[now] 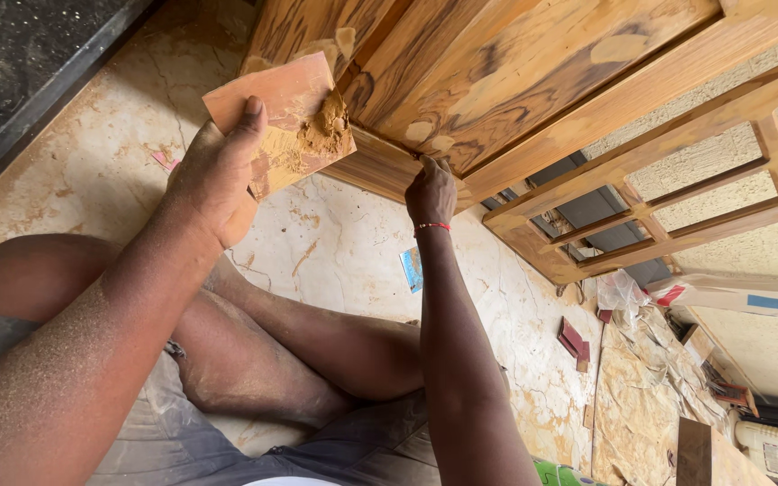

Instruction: The person sits on the floor and applies a brown paste to a wooden door using a small rectangular card. They repeatedly scoop the paste from the card and rub it into the surface of the door with their fingers. Another person stands nearby and occasionally gestures toward the door.

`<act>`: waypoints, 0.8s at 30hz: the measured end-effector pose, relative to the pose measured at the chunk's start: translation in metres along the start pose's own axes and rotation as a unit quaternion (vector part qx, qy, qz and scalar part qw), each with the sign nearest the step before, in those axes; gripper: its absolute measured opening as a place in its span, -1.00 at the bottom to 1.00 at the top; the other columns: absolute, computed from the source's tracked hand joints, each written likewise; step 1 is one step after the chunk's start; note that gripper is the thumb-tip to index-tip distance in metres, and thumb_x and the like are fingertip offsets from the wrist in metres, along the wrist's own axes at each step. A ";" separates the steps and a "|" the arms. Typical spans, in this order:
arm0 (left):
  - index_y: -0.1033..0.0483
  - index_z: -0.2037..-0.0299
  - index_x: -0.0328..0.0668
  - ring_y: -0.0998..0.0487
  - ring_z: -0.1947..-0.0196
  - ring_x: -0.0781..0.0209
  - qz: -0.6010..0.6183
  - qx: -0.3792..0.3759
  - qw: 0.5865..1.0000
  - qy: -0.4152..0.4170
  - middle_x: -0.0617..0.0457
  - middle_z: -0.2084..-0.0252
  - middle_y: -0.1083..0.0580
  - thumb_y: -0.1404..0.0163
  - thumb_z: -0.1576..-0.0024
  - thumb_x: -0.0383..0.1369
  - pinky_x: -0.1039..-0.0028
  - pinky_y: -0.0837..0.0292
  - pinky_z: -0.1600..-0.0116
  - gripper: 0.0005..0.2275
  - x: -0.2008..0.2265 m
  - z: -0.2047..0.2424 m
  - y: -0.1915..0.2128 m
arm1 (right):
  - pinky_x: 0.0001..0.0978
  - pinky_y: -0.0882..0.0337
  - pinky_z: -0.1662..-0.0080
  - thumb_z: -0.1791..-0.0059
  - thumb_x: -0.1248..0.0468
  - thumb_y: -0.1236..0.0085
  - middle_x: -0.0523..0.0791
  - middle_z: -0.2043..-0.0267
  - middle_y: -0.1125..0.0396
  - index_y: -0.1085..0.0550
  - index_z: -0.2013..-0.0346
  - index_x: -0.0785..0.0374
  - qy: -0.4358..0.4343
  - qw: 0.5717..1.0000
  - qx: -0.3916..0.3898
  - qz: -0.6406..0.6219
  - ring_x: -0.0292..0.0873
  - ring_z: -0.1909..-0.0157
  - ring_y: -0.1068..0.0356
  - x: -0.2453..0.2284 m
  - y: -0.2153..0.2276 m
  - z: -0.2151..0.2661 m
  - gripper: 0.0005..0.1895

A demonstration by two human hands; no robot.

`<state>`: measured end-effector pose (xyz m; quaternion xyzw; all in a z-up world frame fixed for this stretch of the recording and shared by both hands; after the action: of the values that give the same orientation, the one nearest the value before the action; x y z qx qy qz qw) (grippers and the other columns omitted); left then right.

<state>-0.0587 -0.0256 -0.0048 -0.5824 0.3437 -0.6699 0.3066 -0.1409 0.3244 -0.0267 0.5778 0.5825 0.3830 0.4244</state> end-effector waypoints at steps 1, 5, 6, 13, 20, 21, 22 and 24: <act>-0.29 -0.27 -0.23 -0.47 -0.24 0.16 -0.005 0.009 1.000 0.007 -0.04 -0.20 -0.44 -0.03 -0.20 -0.01 0.27 -0.46 -0.29 -0.44 0.002 0.001 0.000 | -0.06 -0.43 0.06 -0.02 0.39 0.03 0.05 0.08 -0.44 -0.57 0.04 0.23 -0.010 1.000 -0.008 0.012 0.12 0.05 -0.45 -0.006 0.000 -0.001 -0.72; -0.29 -0.27 -0.23 -0.47 -0.25 0.14 -0.004 0.003 1.000 -0.001 -0.06 -0.19 -0.44 -0.04 -0.18 0.02 0.25 -0.48 -0.30 -0.42 0.018 0.005 -0.005 | -0.03 -0.43 0.03 0.01 0.40 0.05 0.08 0.06 -0.44 -0.58 0.04 0.22 -0.057 0.997 -0.048 0.019 0.14 0.02 -0.44 -0.024 0.005 -0.001 -0.68; -0.30 -0.26 -0.24 -0.46 -0.25 0.12 0.002 -0.011 1.000 -0.013 -0.07 -0.20 -0.43 -0.06 -0.17 0.02 0.23 -0.48 -0.30 -0.41 0.024 0.004 -0.008 | -0.03 -0.43 0.02 0.01 0.40 0.06 0.08 0.06 -0.44 -0.57 0.03 0.23 -0.053 0.997 -0.058 0.027 0.14 0.02 -0.44 -0.029 0.006 -0.002 -0.68; -0.35 -0.21 -0.18 -0.53 -0.09 0.22 -0.084 0.005 0.996 -0.039 -0.01 -0.04 -0.50 -0.06 -0.12 0.11 0.37 -0.60 -0.09 -0.39 0.056 -0.022 0.011 | -0.03 -0.43 0.01 0.02 0.40 0.05 0.09 0.07 -0.44 -0.56 0.02 0.24 -0.019 0.994 -0.081 0.065 0.13 0.00 -0.44 -0.035 0.008 -0.004 -0.68; -0.38 -0.18 -0.26 -0.58 0.06 0.32 -0.023 0.049 0.997 -0.053 0.02 0.00 -0.52 -0.04 -0.19 0.03 0.54 -0.63 0.07 -0.46 0.045 -0.033 0.039 | -0.02 -0.42 0.01 0.01 0.40 0.04 0.07 0.07 -0.43 -0.56 0.07 0.26 0.001 0.990 -0.090 0.106 0.14 -0.01 -0.42 -0.039 -0.001 -0.005 -0.72; -0.38 -0.17 -0.27 -0.64 0.01 0.31 0.011 0.048 0.997 -0.051 0.02 -0.03 -0.55 -0.03 -0.18 0.01 0.54 -0.70 -0.01 -0.47 0.040 -0.031 0.040 | -0.03 -0.42 0.01 0.02 0.41 0.05 0.06 0.07 -0.43 -0.56 0.05 0.24 0.003 0.992 -0.086 0.096 0.14 0.00 -0.42 -0.038 0.000 -0.002 -0.69; -0.37 -0.18 -0.24 -0.60 0.02 0.28 -0.003 0.063 0.997 -0.035 0.01 -0.02 -0.54 -0.03 -0.17 0.02 0.50 -0.63 0.02 -0.47 0.037 -0.031 0.043 | -0.03 -0.42 0.02 0.03 0.43 0.06 0.06 0.07 -0.43 -0.56 0.03 0.23 0.008 0.993 -0.079 0.083 0.14 0.01 -0.42 -0.041 0.000 -0.002 -0.67; -0.34 -0.21 -0.17 -0.53 0.03 0.22 -0.033 0.090 0.995 -0.004 -0.01 0.00 -0.51 -0.02 -0.17 0.03 0.41 -0.51 0.08 -0.46 0.037 -0.031 0.044 | -0.06 -0.43 0.04 0.02 0.43 0.09 0.05 0.06 -0.43 -0.55 0.00 0.21 0.025 0.995 -0.075 0.058 0.12 0.03 -0.43 -0.053 -0.001 -0.007 -0.64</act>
<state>-0.0941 -0.0776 -0.0230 -0.5662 0.2615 -0.7052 0.3372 -0.1493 0.2723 -0.0225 0.5672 0.5281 0.4643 0.4287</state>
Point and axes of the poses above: each hand's wrist, its own z-axis away from the middle knuckle, its own y-axis out of the back of the hand, x = y × z, the point moved 5 cm from there along -z, towards the middle knuckle
